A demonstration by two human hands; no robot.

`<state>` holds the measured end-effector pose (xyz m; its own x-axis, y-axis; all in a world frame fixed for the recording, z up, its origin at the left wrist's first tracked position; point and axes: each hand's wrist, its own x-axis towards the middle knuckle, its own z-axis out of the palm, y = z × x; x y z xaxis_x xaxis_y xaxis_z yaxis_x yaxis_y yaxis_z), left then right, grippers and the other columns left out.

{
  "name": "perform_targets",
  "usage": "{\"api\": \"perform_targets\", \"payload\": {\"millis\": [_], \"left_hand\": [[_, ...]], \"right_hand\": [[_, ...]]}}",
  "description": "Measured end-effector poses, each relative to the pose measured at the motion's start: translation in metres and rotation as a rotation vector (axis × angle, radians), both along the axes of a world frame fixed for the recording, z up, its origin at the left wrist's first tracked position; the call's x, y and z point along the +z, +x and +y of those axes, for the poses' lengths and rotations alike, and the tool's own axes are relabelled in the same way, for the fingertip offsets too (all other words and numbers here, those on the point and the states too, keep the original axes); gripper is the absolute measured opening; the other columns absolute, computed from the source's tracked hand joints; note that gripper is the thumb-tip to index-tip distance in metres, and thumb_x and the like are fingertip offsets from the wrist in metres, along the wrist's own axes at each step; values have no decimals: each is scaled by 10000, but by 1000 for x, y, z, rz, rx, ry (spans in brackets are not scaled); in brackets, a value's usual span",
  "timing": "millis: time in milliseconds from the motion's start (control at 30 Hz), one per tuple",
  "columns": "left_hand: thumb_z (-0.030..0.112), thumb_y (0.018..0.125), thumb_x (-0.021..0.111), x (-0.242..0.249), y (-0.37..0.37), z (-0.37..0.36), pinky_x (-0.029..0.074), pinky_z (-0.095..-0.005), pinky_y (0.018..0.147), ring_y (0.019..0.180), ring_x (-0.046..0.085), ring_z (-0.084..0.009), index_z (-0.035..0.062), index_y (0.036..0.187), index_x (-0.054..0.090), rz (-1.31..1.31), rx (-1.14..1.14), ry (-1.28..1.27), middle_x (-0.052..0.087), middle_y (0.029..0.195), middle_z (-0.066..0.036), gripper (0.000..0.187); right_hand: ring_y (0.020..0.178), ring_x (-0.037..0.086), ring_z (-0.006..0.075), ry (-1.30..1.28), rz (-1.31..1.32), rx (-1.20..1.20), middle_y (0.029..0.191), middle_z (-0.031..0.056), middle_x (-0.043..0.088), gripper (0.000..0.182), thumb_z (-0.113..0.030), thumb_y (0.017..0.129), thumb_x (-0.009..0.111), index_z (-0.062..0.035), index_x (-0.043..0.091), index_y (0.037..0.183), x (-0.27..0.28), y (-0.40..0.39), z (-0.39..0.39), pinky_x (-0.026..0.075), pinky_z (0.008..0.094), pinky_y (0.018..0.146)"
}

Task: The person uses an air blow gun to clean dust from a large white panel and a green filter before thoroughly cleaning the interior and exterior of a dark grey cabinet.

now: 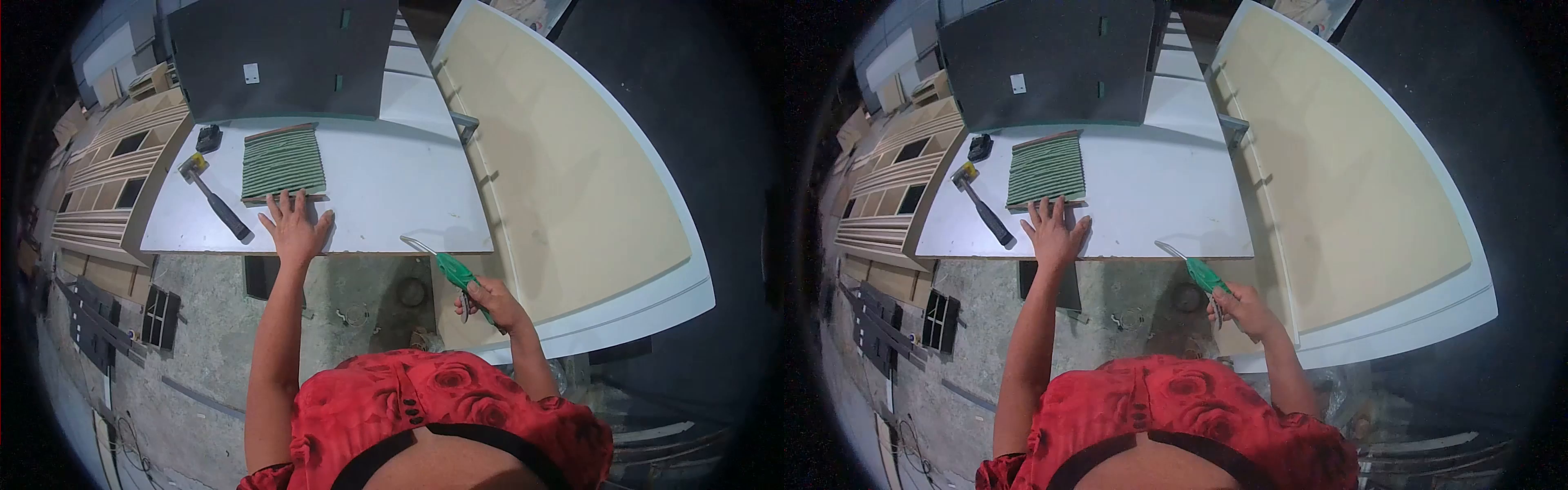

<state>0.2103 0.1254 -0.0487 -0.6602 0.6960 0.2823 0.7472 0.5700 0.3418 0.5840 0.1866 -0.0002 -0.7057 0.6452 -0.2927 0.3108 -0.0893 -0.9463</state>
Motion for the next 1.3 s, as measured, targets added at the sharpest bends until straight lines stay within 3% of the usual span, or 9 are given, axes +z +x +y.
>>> {"api": "perform_targets", "payload": {"millis": [467, 933, 1100, 1167, 1233, 1300], "left_hand": [[546, 800, 587, 4, 2, 1, 62, -616, 1113, 1421, 108, -394, 157, 1399, 417, -1, 29, -52, 293, 1489, -148, 734], [534, 778, 618, -9, -2, 0, 59, -633, 1101, 1408, 156, -414, 127, 1366, 452, 39, 31, 109, 355, 1456, -192, 734], [373, 800, 653, -22, -7, -1, 183, -572, 1100, 1353, 255, -437, 118, 1278, 523, 124, -7, 432, 426, 1359, -190, 558], [223, 794, 672, -22, -9, -7, 263, -541, 1066, 1311, 322, -423, 68, 946, 660, 164, -101, 592, 497, 1263, -161, 218], [152, 788, 675, -19, -9, -15, 293, -517, 1052, 1302, 342, -419, 51, 819, 653, 192, -102, 580, 514, 1244, -153, 108], [119, 782, 672, -6, -1, -25, 310, -503, 1043, 1296, 352, -417, 52, 838, 642, 164, -102, 637, 515, 1242, -150, 92]], "right_hand": [[743, 643, 136, 84, -73, -293, 812, 62, 642, 481, -487, 941, 516, -19, 570, 1036, 15, 63, 3, 473, 271, 650], [752, 665, 178, 112, 99, -214, 831, 117, 656, 503, -465, 948, 504, 20, 554, 1076, -4, 31, 19, 509, 286, 645], [743, 663, 178, 132, 156, -78, 849, 110, 655, 497, -460, 951, 494, 13, 553, 1091, 10, -12, 29, 513, 292, 648], [740, 663, 177, 133, 177, -9, 853, 107, 654, 490, -454, 951, 495, 11, 553, 1095, 15, -26, 34, 514, 293, 647], [743, 661, 174, 90, 215, 22, 846, 99, 652, 465, -434, 953, 500, 5, 558, 1097, 19, -37, 41, 510, 289, 640], [742, 660, 171, 71, 211, 38, 841, 91, 650, 447, -413, 955, 500, 2, 561, 1108, 20, -48, 52, 510, 287, 638]]}}
